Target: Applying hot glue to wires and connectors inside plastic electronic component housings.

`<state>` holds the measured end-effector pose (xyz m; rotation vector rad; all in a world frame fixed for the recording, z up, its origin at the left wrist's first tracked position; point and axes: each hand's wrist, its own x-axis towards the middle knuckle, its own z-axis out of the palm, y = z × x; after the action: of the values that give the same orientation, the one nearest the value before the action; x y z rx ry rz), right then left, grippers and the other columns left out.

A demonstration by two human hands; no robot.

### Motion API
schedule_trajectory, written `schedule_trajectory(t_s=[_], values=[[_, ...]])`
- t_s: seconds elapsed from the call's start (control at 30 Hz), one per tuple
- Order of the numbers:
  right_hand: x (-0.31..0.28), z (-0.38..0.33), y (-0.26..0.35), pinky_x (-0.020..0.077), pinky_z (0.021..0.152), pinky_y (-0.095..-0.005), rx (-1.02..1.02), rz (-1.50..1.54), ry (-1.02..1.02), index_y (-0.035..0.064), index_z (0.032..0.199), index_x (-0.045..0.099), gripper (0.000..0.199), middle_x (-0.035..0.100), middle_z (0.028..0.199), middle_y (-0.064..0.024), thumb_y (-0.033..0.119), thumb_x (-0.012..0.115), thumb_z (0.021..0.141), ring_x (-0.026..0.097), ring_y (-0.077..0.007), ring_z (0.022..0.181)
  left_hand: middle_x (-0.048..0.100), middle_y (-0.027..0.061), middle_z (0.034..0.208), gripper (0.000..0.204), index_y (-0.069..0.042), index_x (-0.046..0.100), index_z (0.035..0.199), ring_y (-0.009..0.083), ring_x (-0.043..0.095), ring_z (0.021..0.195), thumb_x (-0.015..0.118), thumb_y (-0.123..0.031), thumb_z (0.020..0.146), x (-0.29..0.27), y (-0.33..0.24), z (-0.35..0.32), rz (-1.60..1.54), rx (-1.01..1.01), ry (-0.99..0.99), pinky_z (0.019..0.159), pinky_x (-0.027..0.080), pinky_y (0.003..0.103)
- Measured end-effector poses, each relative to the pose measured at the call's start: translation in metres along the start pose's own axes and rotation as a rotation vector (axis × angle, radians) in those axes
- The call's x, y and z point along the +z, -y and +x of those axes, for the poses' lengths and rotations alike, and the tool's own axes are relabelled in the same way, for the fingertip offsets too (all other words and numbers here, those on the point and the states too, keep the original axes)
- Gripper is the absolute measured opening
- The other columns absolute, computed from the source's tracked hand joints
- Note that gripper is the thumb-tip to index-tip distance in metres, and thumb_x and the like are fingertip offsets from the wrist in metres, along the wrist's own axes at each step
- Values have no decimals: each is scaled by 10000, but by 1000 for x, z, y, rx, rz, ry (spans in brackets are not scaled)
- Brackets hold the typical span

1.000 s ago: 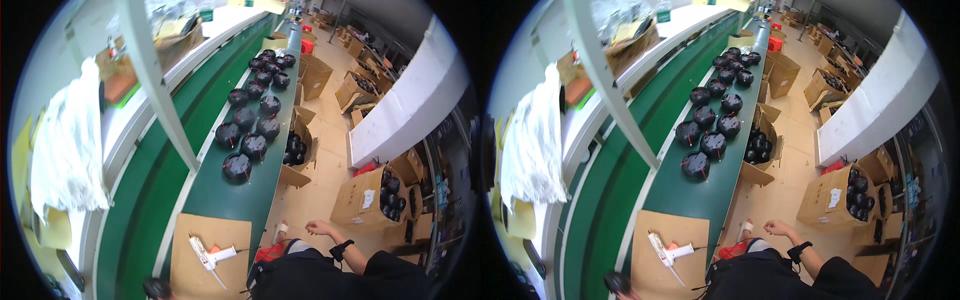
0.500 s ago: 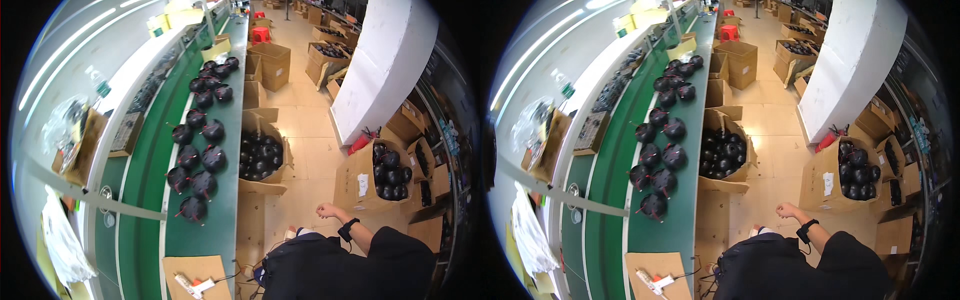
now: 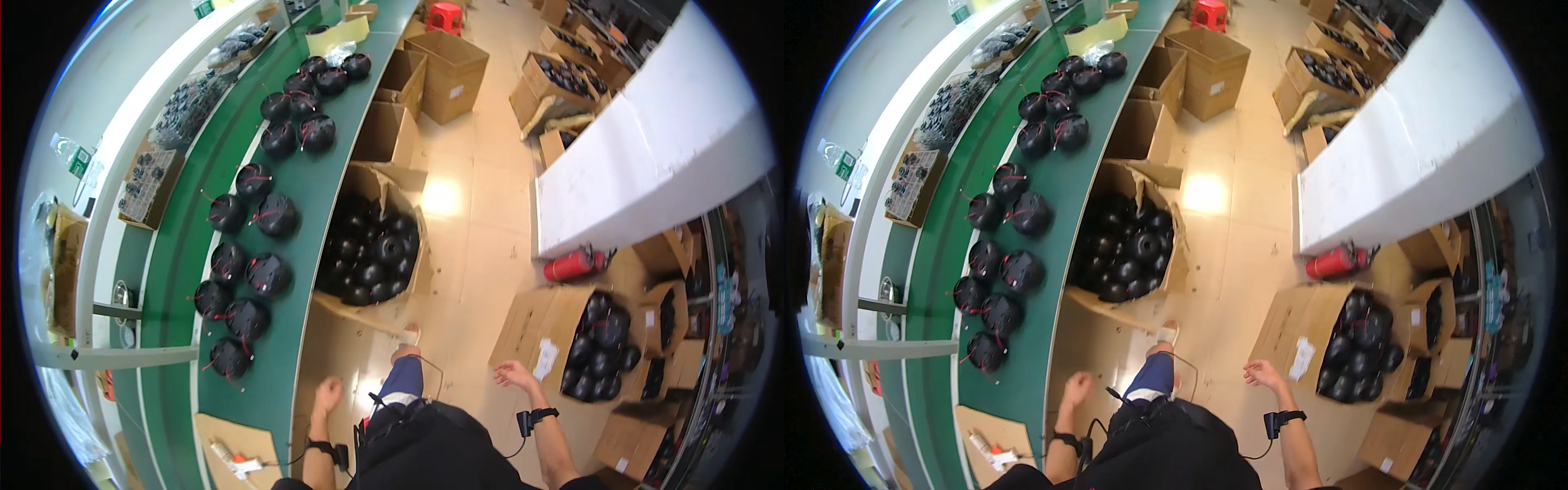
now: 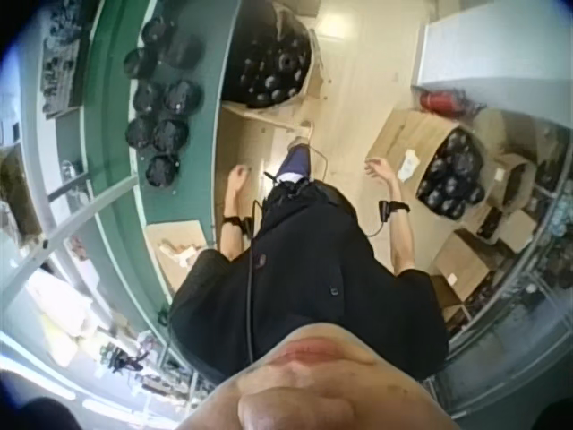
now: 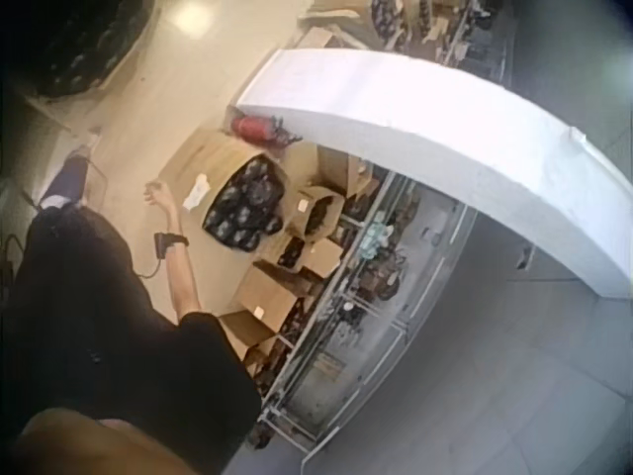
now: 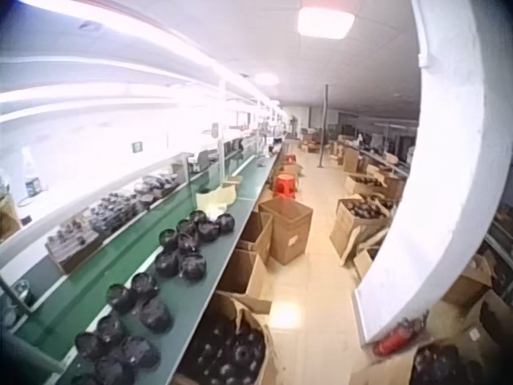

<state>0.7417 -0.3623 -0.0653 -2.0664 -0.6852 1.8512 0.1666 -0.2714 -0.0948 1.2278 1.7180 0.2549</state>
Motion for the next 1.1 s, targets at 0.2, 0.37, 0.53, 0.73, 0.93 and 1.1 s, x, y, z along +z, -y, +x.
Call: schedule_trajectory(t_s=[0.2, 0.37, 0.53, 0.73, 0.93, 1.1], values=[[-163, 84, 209, 579, 670, -317, -216, -241, -246, -16, 1142, 675, 230, 734, 945, -117, 94, 557, 978, 701, -164, 786, 765, 194, 981, 322, -45, 709, 1173, 311, 759, 894, 663, -242, 923, 53, -182, 223, -286, 149, -12, 824, 587, 409], [-210, 155, 369, 565, 657, -301, -303, -249, -167, -19, 1134, 672, 228, 725, 952, -114, 109, 552, 989, 697, -168, 790, 768, 154, 958, 371, -64, 713, 1200, 265, 749, 904, 708, -251, 880, 83, -281, 278, -1, 184, 181, 850, 578, 370], [-215, 271, 475, 573, 706, -311, -342, -431, -10, -1, 1194, 659, 288, 723, 953, -96, 154, 603, 957, 698, -161, 809, 762, 124, 923, 318, -46, 718, 1181, 202, 736, 848, 689, -159, 885, 55, -359, 323, -66, 171, 183, 804, 579, 342], [-233, 402, 601, 583, 864, -422, -795, -803, 76, -5, 1258, 627, 414, 701, 1148, -217, 168, 705, 890, 717, -327, 999, 743, 153, 857, 331, -27, 692, 1136, 298, 727, 779, 732, -158, 835, -45, -513, 462, -57, 271, -372, 771, 579, 395], [-299, 468, 733, 521, 988, -463, -823, -756, 213, 41, 1312, 593, 486, 648, 1220, -254, 164, 713, 857, 640, -426, 1132, 404, 288, 1551, 1136, -206, 190, 1626, 458, 406, 1437, 887, -294, 734, -147, -669, 666, 294, 71, -748, 1090, 461, 517], [-346, 521, 806, 507, 1004, -466, -774, -717, 237, 31, 1393, 531, 620, 616, 1287, -238, 215, 781, 856, 625, -388, 1160, 318, 284, 1557, 1456, -267, 18, 1651, 506, 397, 1407, 963, -493, 567, -181, -712, 783, 278, -268, -695, 1095, 443, 594]])
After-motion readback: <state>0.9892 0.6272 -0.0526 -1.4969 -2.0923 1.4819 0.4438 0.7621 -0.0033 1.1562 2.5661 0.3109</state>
